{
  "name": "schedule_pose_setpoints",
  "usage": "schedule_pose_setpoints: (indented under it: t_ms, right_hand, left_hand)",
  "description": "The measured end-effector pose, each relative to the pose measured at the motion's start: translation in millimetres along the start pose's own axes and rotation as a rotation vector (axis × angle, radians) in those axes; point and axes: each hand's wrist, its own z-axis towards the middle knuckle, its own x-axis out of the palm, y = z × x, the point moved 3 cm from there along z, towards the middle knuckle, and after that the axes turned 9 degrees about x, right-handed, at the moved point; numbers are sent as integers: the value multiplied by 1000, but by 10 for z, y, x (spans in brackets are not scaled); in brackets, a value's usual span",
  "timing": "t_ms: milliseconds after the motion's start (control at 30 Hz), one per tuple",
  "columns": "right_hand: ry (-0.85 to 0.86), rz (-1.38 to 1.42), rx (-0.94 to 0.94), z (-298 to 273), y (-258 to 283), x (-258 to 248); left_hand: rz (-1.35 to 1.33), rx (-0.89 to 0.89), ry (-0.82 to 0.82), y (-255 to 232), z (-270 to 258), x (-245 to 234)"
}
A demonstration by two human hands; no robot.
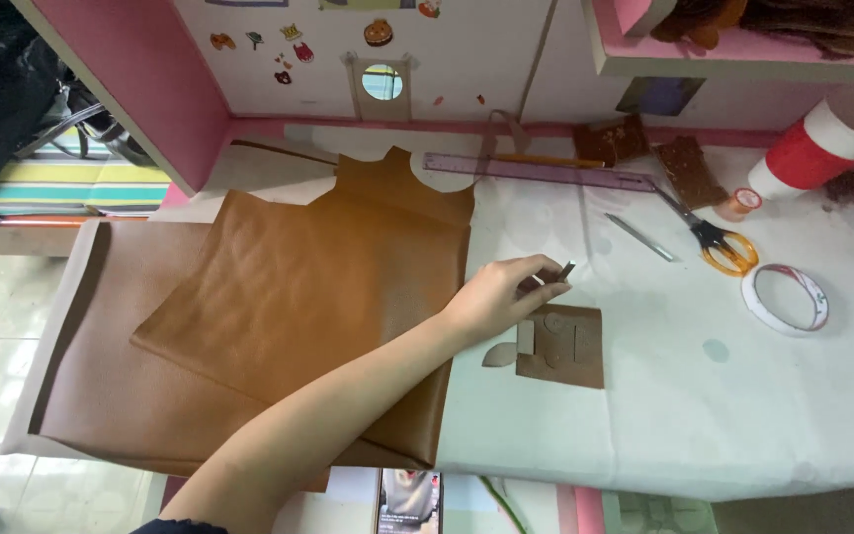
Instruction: Using a mallet and a hole punch tool to create holes in a piece of brown leather on a workbench.
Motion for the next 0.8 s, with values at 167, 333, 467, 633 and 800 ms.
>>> schedule_pose_setpoints:
  t_ms: [167,333,467,633,800]
  right_hand:
    - [13,-30,-63,243,789,631]
    - [284,112,-73,901,1869,1868]
    - [339,332,-222,1051,1876,2461]
    - [239,261,-165,964,1930,2602]
    - [268,308,-9,915,1826,2615]
  left_hand:
    - [15,2,14,-16,-14,7]
    - [15,-152,40,-2,16,32]
    - [78,-24,18,113,42,53]
    - [227,-40,20,240,58,95]
    - [343,-85,42,-319,-210,-302]
